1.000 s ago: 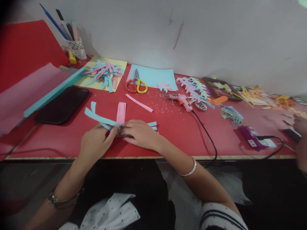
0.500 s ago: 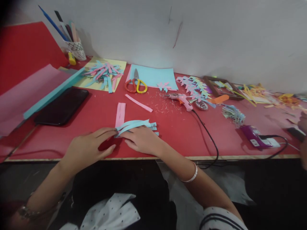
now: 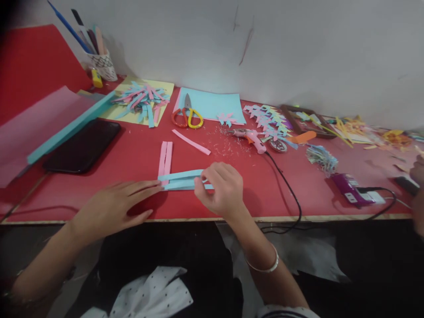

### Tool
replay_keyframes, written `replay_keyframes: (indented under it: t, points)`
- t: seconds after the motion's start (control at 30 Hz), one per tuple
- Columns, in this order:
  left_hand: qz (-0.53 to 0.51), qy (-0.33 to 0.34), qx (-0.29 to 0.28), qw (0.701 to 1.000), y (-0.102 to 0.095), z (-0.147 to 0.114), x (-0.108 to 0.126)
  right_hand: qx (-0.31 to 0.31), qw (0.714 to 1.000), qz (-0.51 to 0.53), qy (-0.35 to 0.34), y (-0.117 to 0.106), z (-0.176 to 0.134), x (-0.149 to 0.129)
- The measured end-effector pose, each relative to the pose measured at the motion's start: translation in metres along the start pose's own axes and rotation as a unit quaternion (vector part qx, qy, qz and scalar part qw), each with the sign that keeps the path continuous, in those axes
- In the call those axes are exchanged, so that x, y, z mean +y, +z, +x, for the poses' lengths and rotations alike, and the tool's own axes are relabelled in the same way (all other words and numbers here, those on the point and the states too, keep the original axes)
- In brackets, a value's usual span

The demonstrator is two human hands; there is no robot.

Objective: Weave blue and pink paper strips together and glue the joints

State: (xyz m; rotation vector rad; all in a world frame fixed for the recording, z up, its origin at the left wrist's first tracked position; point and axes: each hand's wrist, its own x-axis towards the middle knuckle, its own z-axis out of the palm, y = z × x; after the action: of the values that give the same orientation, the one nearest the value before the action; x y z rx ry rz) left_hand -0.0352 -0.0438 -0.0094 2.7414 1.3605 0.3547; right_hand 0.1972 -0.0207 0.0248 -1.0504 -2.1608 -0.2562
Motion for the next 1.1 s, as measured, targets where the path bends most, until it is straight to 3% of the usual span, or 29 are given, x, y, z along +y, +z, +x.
replay_keyframes:
  t: [0.2,0.33,0.67,0.93,1.1]
  points:
    - [0.023,0.002,-0.040,0.999,-0.002,-0.001,-0.002,-0.173,0.983,0.013,-0.068,0.021,-0.005,-0.008]
    - [0.016,0.005,-0.042,0.999,0.000,0.000,-0.004,-0.243,0.967,0.022,-0.072,0.031,-0.015,-0.009]
    - [0.009,0.020,-0.029,0.999,0.000,0.004,-0.003,-0.238,0.971,0.007,0.036,0.026,-0.022,-0.008]
    - [-0.050,0.016,0.039,0.998,0.003,0.014,0.001,-0.235,0.967,0.018,0.096,0.021,-0.023,-0.005]
    - [-0.053,-0.017,0.075,0.996,0.008,0.023,0.007,-0.276,0.951,0.024,0.137,0.018,-0.017,-0.005]
